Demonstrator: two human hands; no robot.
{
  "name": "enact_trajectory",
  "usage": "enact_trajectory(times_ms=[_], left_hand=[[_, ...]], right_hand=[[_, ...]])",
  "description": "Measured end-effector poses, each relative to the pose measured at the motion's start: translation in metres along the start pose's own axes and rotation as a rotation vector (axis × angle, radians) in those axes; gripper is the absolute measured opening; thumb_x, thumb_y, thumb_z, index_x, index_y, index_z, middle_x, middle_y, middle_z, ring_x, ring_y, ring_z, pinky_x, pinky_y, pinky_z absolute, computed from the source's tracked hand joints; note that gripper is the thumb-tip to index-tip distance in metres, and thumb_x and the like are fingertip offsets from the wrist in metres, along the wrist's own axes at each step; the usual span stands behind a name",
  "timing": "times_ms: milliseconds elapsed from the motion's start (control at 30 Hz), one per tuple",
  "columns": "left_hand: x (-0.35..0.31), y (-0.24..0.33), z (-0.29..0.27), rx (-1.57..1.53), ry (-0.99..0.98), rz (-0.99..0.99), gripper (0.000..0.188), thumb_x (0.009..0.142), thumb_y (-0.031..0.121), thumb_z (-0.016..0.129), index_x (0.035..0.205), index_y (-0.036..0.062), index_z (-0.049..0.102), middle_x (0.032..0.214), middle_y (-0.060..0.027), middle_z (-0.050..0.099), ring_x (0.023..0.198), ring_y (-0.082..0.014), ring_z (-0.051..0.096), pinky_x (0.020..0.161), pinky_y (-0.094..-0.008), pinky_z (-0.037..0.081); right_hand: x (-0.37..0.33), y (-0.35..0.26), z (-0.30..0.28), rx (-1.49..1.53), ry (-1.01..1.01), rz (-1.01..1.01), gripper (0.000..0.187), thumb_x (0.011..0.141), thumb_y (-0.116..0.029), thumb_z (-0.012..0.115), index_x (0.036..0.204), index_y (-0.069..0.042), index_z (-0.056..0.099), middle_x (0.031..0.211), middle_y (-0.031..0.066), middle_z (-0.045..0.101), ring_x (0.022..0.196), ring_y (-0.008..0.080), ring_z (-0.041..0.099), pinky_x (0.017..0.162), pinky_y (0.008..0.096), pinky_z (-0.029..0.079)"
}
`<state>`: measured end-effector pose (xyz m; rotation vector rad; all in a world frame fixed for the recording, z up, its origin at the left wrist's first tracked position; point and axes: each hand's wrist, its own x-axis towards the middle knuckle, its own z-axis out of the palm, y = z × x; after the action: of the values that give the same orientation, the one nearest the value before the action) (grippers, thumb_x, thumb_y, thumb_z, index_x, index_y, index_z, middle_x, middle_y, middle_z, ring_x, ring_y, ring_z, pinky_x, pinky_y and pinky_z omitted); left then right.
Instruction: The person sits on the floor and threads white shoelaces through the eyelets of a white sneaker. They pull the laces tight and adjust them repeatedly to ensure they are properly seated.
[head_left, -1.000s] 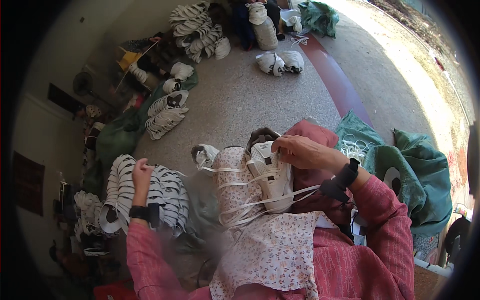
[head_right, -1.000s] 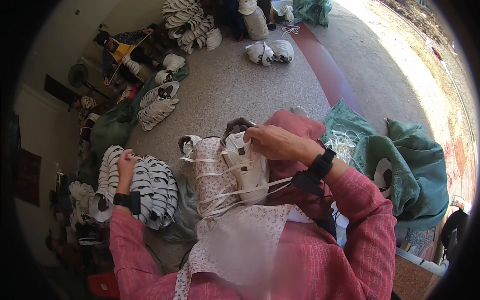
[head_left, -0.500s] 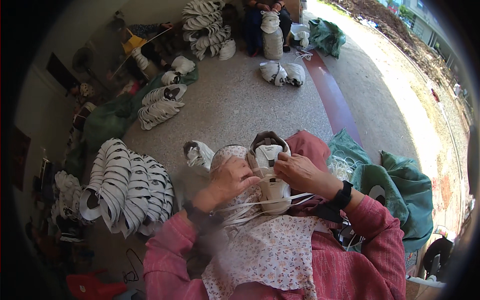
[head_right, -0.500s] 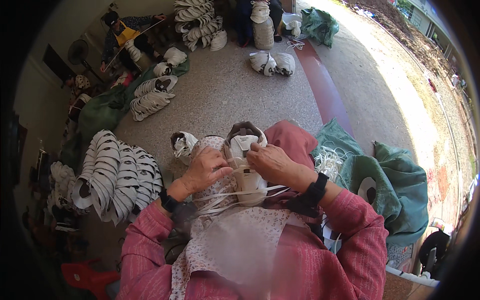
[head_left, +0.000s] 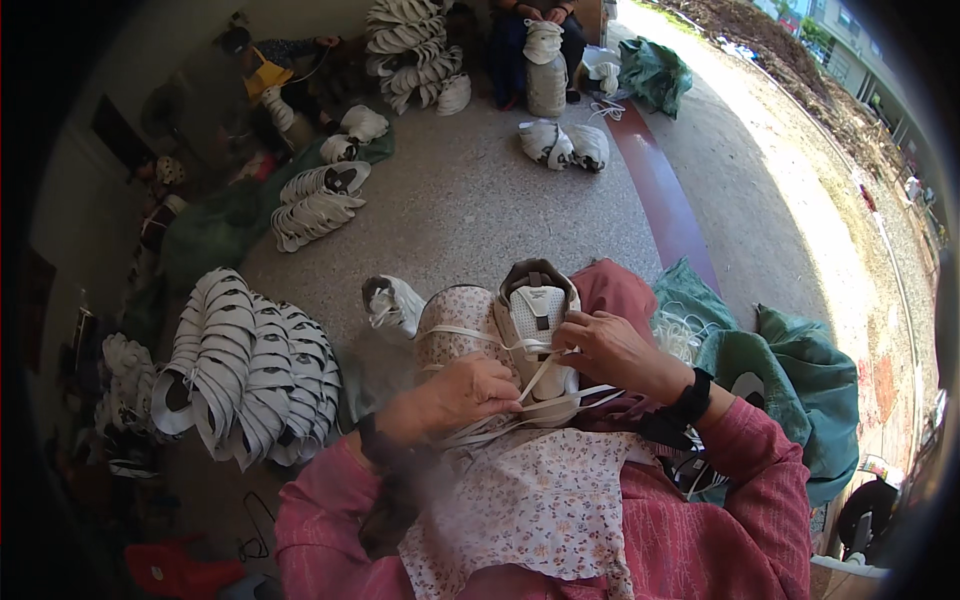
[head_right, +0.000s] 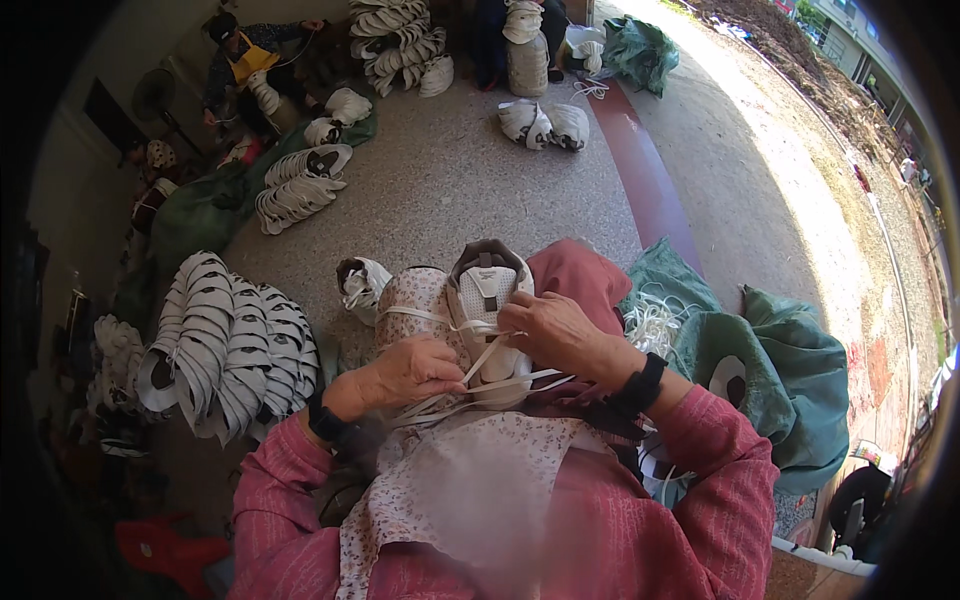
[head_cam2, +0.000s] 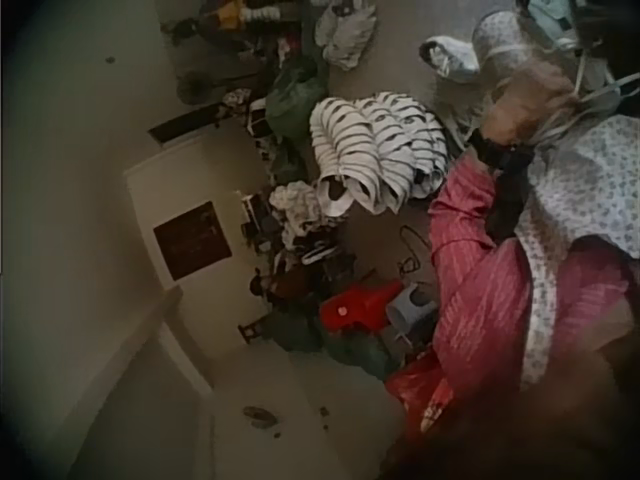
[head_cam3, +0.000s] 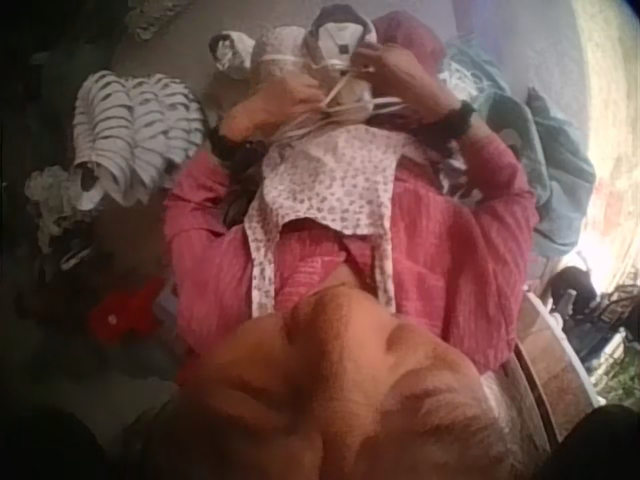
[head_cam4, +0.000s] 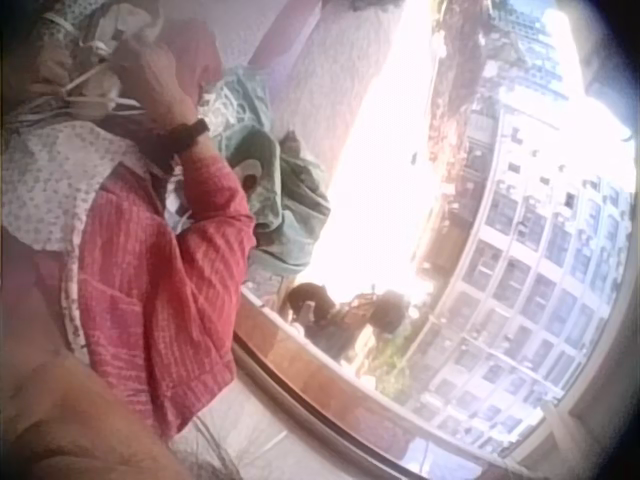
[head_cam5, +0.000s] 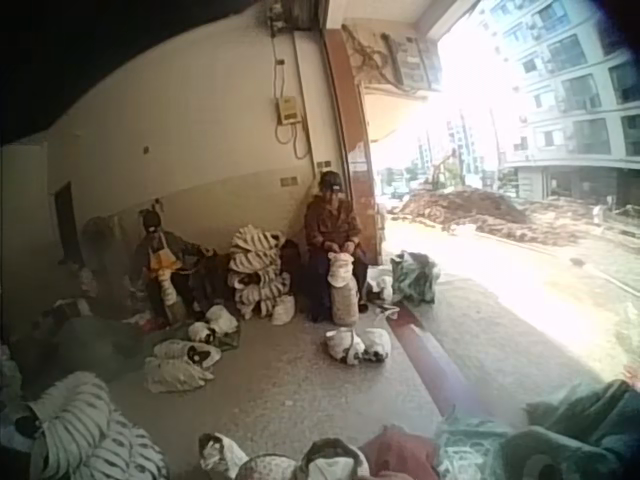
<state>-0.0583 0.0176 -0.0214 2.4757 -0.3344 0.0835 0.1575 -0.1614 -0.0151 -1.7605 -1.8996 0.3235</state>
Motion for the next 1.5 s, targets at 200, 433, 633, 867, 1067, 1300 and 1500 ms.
enact_trajectory(times_ms=[200, 433, 633, 867, 1067, 1300, 1500], left_hand=[[0.006, 0.008, -0.034, 0.106, -0.015, -0.052, 0.016, 0.087, 0.027, 0.072, 0.088, 0.0106, 0.072, 0.089, -0.0054, 0.063, 0.088, -0.0256, 0.062, 0.084, -0.0380, 0.046], [0.052, 0.002, -0.051, 0.125, 0.252, 0.033, 0.017, 0.082, 0.020, 0.073, 0.093, 0.0071, 0.070, 0.101, -0.0083, 0.064, 0.102, -0.0288, 0.059, 0.091, -0.0411, 0.045], [0.074, -0.033, -0.026, 0.115, 0.082, 0.030, 0.019, 0.083, 0.024, 0.073, 0.092, 0.0086, 0.066, 0.098, -0.0052, 0.060, 0.101, -0.0264, 0.056, 0.092, -0.0398, 0.041], [0.081, -0.043, -0.022, -0.011, 0.033, -0.059, 0.019, 0.092, 0.029, 0.066, 0.091, 0.0101, 0.063, 0.090, -0.0057, 0.055, 0.091, -0.0244, 0.050, 0.087, -0.0377, 0.039], [0.089, -0.050, -0.020, -0.054, 0.014, -0.158, 0.030, 0.098, 0.034, 0.057, 0.091, 0.0052, 0.061, 0.087, -0.0088, 0.054, 0.090, -0.0264, 0.049, 0.084, -0.0408, 0.040], [0.093, -0.057, -0.025, -0.203, -0.112, -0.214, 0.031, 0.097, 0.030, 0.056, 0.082, 0.0038, 0.061, 0.085, -0.0061, 0.054, 0.086, -0.0214, 0.050, 0.084, -0.0361, 0.042], [0.093, -0.032, -0.037, -0.826, -0.056, -0.514, 0.027, 0.093, 0.025, 0.060, 0.075, 0.0054, 0.059, 0.078, 0.0026, 0.050, 0.078, -0.0086, 0.049, 0.077, -0.0273, 0.044]], right_hand=[[0.008, -0.004, -0.005, 0.008, -0.075, -0.003, 0.013, 0.087, -0.014, 0.065, 0.096, -0.005, 0.059, 0.094, 0.0146, 0.062, 0.085, 0.0358, 0.066, 0.073, 0.0479, 0.051], [0.016, -0.006, 0.001, -0.089, -0.130, 0.121, 0.013, 0.088, -0.013, 0.061, 0.089, -0.001, 0.057, 0.068, 0.0178, 0.063, 0.070, 0.0377, 0.067, 0.060, 0.0474, 0.051], [0.000, -0.012, 0.002, 0.321, -0.001, 0.210, 0.017, 0.088, -0.019, 0.066, 0.088, -0.003, 0.061, 0.071, 0.0167, 0.065, 0.069, 0.0378, 0.066, 0.061, 0.0464, 0.051], [-0.006, -0.013, -0.012, 0.088, -0.053, 0.122, 0.013, 0.084, -0.016, 0.067, 0.090, -0.006, 0.063, 0.072, 0.0132, 0.063, 0.073, 0.0332, 0.068, 0.066, 0.0433, 0.050], [0.000, -0.006, -0.012, -0.498, 0.047, -0.287, 0.014, 0.085, -0.015, 0.061, 0.097, -0.007, 0.060, 0.078, 0.0025, 0.056, 0.075, 0.0211, 0.062, 0.075, 0.0349, 0.046], [0.021, 0.010, 0.002, -0.796, 0.093, -0.344, 0.011, 0.083, -0.018, 0.060, 0.086, -0.008, 0.055, 0.074, 0.0000, 0.052, 0.071, 0.0159, 0.058, 0.073, 0.0335, 0.040], [0.001, 0.027, 0.003, -0.663, 0.148, -0.392, 0.011, 0.081, -0.020, 0.060, 0.083, -0.011, 0.054, 0.073, -0.0003, 0.051, 0.067, 0.0163, 0.056, 0.074, 0.0329, 0.039]])
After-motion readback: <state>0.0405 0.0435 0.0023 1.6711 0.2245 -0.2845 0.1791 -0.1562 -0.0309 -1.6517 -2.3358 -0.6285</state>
